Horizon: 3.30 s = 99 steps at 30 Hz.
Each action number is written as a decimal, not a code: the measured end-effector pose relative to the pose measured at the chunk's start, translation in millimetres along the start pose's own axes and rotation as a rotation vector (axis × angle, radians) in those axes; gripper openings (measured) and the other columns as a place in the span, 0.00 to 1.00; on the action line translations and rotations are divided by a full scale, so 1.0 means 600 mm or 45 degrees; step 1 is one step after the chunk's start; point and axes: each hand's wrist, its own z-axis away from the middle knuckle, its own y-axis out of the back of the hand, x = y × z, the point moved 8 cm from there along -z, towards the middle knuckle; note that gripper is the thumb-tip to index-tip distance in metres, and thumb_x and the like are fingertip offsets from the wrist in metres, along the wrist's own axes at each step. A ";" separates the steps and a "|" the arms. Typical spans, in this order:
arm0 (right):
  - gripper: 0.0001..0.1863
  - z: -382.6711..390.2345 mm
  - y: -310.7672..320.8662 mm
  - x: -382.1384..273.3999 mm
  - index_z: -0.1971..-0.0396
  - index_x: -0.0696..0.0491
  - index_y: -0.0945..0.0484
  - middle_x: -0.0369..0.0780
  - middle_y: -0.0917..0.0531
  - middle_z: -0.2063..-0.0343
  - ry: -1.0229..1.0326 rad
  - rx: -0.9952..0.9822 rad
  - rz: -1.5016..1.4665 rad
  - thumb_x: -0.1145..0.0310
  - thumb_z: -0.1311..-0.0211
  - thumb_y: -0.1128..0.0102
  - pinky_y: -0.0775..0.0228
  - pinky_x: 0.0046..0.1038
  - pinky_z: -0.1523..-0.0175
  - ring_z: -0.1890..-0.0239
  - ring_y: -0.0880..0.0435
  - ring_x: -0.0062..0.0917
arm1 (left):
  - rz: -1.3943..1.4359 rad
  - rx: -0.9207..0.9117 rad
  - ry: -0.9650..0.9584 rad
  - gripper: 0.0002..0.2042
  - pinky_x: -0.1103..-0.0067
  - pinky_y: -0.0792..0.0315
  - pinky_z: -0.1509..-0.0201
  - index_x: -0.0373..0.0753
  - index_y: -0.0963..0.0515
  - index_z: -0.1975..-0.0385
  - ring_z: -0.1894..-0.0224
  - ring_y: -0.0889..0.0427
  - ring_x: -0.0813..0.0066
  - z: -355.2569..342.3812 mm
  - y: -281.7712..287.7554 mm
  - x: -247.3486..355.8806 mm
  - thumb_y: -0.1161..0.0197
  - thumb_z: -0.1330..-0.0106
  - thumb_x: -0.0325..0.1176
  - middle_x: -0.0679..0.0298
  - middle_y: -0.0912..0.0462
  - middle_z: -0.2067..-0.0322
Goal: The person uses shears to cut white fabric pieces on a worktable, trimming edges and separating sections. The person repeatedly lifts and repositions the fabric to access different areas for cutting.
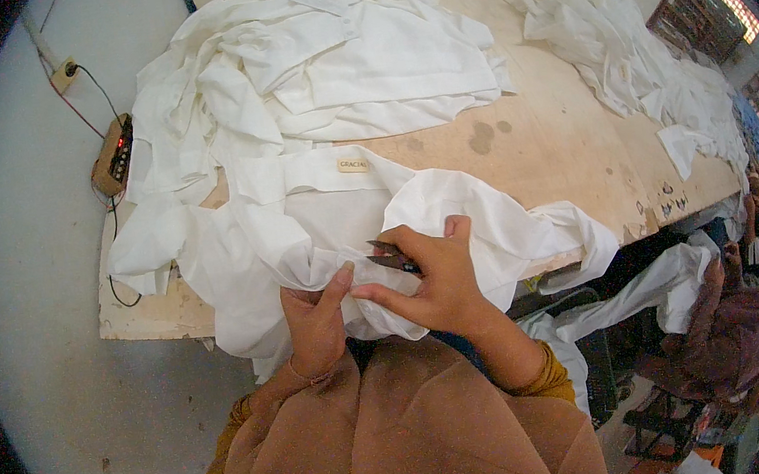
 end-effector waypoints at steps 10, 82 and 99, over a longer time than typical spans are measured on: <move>0.16 -0.024 0.021 0.012 0.59 0.49 0.23 0.36 0.15 0.74 0.072 -0.085 0.081 0.51 0.34 0.46 0.54 0.39 0.49 0.73 0.25 0.30 | -0.040 -0.038 -0.036 0.18 0.78 0.24 0.47 0.28 0.27 0.49 0.52 0.18 0.74 0.003 -0.003 0.009 0.34 0.38 0.19 0.57 0.18 0.53; 0.21 -0.032 -0.048 0.133 0.57 0.45 0.25 0.37 0.26 0.55 -0.033 -0.299 0.748 0.66 0.54 0.29 0.40 0.36 0.53 0.61 0.23 0.32 | -1.995 -0.700 -0.905 0.22 0.64 0.42 0.34 0.39 0.27 0.50 0.40 0.28 0.64 -0.169 -0.041 0.008 0.40 0.48 0.20 0.62 0.27 0.43; 0.12 -0.058 -0.007 0.208 0.68 0.52 0.23 0.23 0.31 0.75 -0.680 0.167 -0.920 0.59 0.30 0.41 0.46 0.15 0.66 0.71 0.38 0.09 | -0.758 -0.779 0.030 0.12 0.89 0.36 0.60 0.33 0.22 0.62 0.66 0.33 0.89 -0.195 -0.017 0.016 0.46 0.24 0.37 0.76 0.26 0.70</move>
